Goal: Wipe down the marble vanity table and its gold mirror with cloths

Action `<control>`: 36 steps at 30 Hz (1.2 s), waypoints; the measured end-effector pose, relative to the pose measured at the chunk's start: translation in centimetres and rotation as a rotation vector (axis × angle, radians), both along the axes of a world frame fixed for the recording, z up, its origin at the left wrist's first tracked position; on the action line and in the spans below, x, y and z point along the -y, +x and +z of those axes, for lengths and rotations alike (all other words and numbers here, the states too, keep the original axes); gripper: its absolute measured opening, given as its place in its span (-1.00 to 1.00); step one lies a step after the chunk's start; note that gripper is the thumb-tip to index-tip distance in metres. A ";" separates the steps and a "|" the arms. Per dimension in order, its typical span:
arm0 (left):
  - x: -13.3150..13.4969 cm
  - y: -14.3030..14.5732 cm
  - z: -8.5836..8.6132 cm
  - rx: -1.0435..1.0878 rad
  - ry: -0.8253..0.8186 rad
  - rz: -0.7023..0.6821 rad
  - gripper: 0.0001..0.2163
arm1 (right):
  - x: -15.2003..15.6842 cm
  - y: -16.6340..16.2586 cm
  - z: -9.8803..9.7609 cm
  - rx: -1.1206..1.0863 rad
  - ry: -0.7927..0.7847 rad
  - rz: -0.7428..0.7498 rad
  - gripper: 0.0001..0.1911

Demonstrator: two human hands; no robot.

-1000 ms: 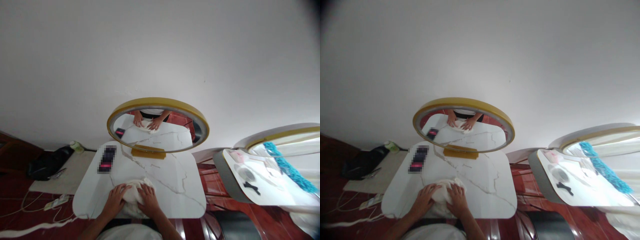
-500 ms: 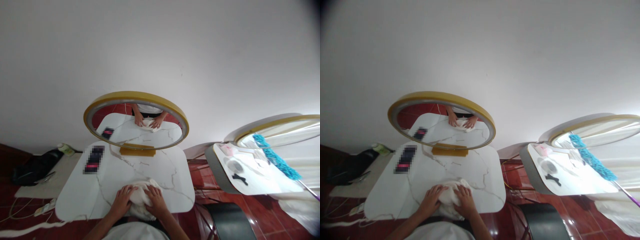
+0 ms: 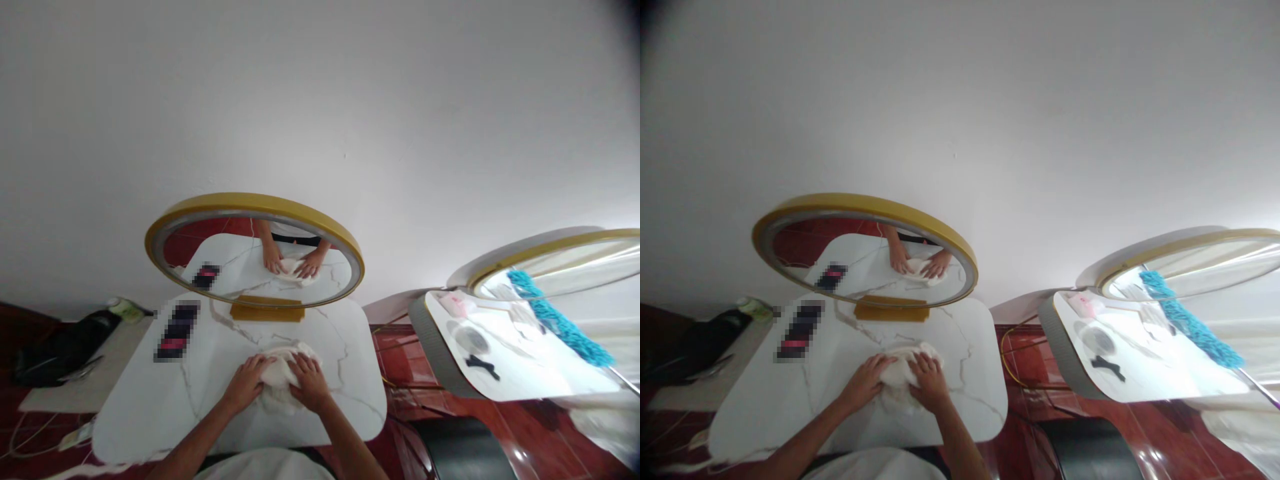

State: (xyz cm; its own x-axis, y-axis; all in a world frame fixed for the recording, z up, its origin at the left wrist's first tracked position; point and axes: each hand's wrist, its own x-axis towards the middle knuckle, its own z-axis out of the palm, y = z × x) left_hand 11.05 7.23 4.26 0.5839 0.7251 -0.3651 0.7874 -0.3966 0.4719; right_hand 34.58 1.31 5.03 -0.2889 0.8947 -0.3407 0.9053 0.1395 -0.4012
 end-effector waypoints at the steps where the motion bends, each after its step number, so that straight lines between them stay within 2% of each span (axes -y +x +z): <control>1: -0.8 0.3 0.2 -0.011 0.009 0.006 -0.31 | -0.9 0.1 0.0 0.006 0.009 0.000 -0.31; 6: -4.3 1.4 1.1 -0.032 0.050 0.035 -0.32 | -4.7 0.0 0.2 0.023 0.059 -0.049 -0.32; 10: -5.1 1.7 1.5 -0.037 0.075 0.047 -0.33 | -5.5 -0.5 0.2 0.024 0.070 -0.082 -0.33; 13: -4.2 1.6 1.3 -0.025 0.091 0.067 -0.34 | -4.7 -0.8 0.2 0.022 0.075 -0.099 -0.32; 17: -1.5 0.9 0.7 -0.019 0.046 0.056 -0.36 | -1.9 -1.0 -0.1 -0.001 0.050 -0.101 -0.30; 23: 3.6 -0.9 -0.2 0.039 -0.054 -0.047 -0.33 | 4.4 -0.6 -0.7 -0.067 -0.017 -0.055 -0.25; 27: 5.7 -2.0 -0.9 0.081 -0.147 -0.130 -0.28 | 7.3 -0.3 -0.9 -0.108 -0.062 -0.004 -0.22; 31: 5.5 -2.2 -0.9 0.103 -0.160 -0.144 -0.28 | 7.2 -0.2 -1.1 -0.064 -0.066 0.004 -0.24; 36: 1.8 -1.1 0.4 0.109 -0.099 -0.130 -0.32 | 3.4 -0.2 -0.8 -0.008 0.006 -0.017 -0.29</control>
